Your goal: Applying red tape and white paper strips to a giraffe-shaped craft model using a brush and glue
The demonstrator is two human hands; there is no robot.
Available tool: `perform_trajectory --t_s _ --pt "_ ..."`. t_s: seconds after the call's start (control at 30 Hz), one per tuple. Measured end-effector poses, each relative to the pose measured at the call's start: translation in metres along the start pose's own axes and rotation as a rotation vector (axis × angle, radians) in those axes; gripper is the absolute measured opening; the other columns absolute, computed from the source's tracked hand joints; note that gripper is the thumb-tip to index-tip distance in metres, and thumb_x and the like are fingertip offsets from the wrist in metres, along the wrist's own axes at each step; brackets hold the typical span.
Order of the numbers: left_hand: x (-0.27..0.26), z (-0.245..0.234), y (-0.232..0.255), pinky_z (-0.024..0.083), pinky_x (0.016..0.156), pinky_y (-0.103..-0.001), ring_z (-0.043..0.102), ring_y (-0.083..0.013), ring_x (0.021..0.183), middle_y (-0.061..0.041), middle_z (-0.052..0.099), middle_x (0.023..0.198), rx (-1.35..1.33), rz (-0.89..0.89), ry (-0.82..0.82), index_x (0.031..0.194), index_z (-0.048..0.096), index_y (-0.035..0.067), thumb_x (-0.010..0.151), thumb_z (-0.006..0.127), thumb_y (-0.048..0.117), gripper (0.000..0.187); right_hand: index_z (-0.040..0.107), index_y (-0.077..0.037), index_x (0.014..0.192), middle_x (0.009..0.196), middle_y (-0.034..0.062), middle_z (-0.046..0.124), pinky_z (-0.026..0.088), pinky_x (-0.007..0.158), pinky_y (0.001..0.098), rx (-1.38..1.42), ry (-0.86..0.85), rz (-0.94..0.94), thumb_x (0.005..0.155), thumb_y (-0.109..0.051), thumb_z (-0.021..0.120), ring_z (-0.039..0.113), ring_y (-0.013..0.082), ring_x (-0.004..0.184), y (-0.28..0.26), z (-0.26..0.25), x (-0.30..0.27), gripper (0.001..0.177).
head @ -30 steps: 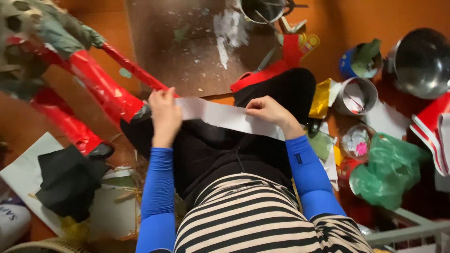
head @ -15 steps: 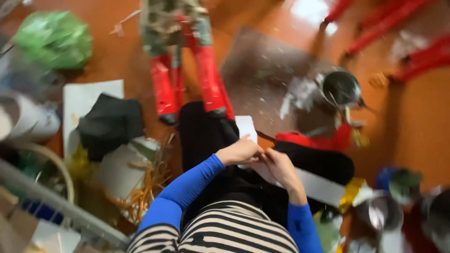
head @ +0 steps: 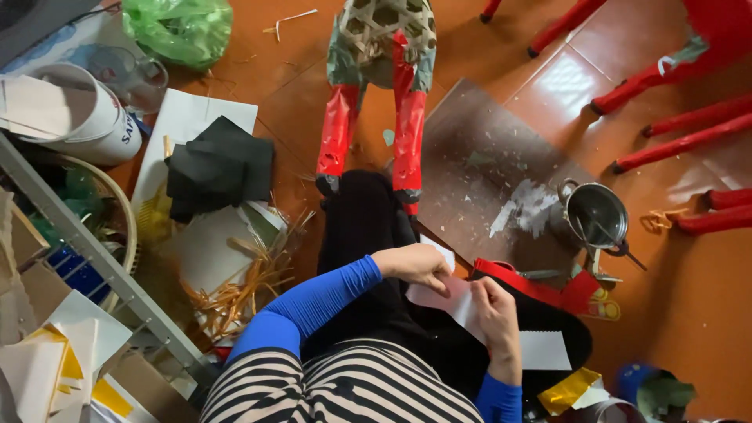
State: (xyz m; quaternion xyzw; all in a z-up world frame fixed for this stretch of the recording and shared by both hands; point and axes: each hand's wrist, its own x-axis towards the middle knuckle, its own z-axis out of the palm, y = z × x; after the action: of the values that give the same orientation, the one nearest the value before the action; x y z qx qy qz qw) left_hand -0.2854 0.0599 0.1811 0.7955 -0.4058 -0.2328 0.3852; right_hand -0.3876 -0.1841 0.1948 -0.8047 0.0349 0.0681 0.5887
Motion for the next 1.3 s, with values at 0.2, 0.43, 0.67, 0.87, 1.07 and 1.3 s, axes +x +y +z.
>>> perform_trajectory --t_s 0.2,0.43,0.67,0.87,1.07,1.3 --pt "-0.014 -0.014 0.011 0.042 0.056 -0.036 0.043 -0.0207 0.056 -0.003 0.059 0.065 -0.153 0.155 0.053 0.093 0.077 0.008 0.099 0.071 0.027 0.020 0.075 -0.002 0.091 0.073 0.0057 0.070 0.044 0.056 0.0323 -0.360 0.192 0.037 0.109 -0.023 0.065 0.055 0.0166 0.059 0.020 -0.020 0.009 0.029" --pt "0.016 0.039 -0.042 0.057 0.080 -0.036 0.067 -0.0225 0.087 -0.008 0.077 0.109 -0.340 0.082 0.050 0.126 0.069 0.004 0.104 0.052 0.021 0.032 0.077 -0.002 0.102 0.074 0.0055 0.068 0.044 0.054 0.0322 -0.616 0.286 -0.351 0.088 0.004 0.079 0.052 0.0165 0.059 -0.070 -0.001 0.002 0.015" --pt "0.041 0.040 -0.015 0.049 0.092 -0.036 0.058 -0.0183 0.113 -0.009 0.062 0.137 -1.203 -0.378 -0.174 0.145 0.061 0.009 0.108 0.045 0.068 0.071 0.066 -0.009 0.086 0.081 0.0040 0.076 0.058 0.068 0.0351 -0.322 -0.672 -0.701 0.084 -0.014 0.081 0.072 0.0221 0.069 -0.132 0.137 -0.018 0.016" --pt "0.049 0.049 -0.029 0.030 0.127 -0.035 0.042 -0.0212 0.155 -0.002 0.045 0.173 -1.178 -0.372 -0.160 0.159 0.056 0.015 0.094 0.039 0.084 0.096 0.054 -0.007 0.078 0.071 0.0068 0.062 0.052 0.060 0.0379 -0.249 -0.888 -0.842 0.108 -0.037 0.073 0.062 0.0274 0.062 -0.107 0.158 -0.013 0.046" --pt "0.047 0.046 -0.043 0.046 0.111 -0.036 0.058 -0.0240 0.135 -0.011 0.060 0.156 -1.214 -0.526 -0.118 0.148 0.064 0.009 0.095 0.051 0.076 0.086 0.065 -0.003 0.084 0.075 0.0081 0.068 0.054 0.064 0.0363 -0.193 -0.964 -0.772 0.104 -0.026 0.074 0.066 0.0269 0.066 -0.112 0.157 -0.004 0.032" --pt "0.063 0.050 -0.075 0.051 0.095 -0.030 0.064 -0.0172 0.117 -0.005 0.069 0.141 -1.356 -0.507 -0.180 0.142 0.068 0.018 0.110 0.048 0.071 0.065 0.076 -0.002 0.107 0.088 0.0108 0.076 0.057 0.072 0.0363 -0.206 -1.095 -0.518 0.108 -0.050 0.061 0.072 0.0275 0.078 -0.100 0.151 0.021 0.050"
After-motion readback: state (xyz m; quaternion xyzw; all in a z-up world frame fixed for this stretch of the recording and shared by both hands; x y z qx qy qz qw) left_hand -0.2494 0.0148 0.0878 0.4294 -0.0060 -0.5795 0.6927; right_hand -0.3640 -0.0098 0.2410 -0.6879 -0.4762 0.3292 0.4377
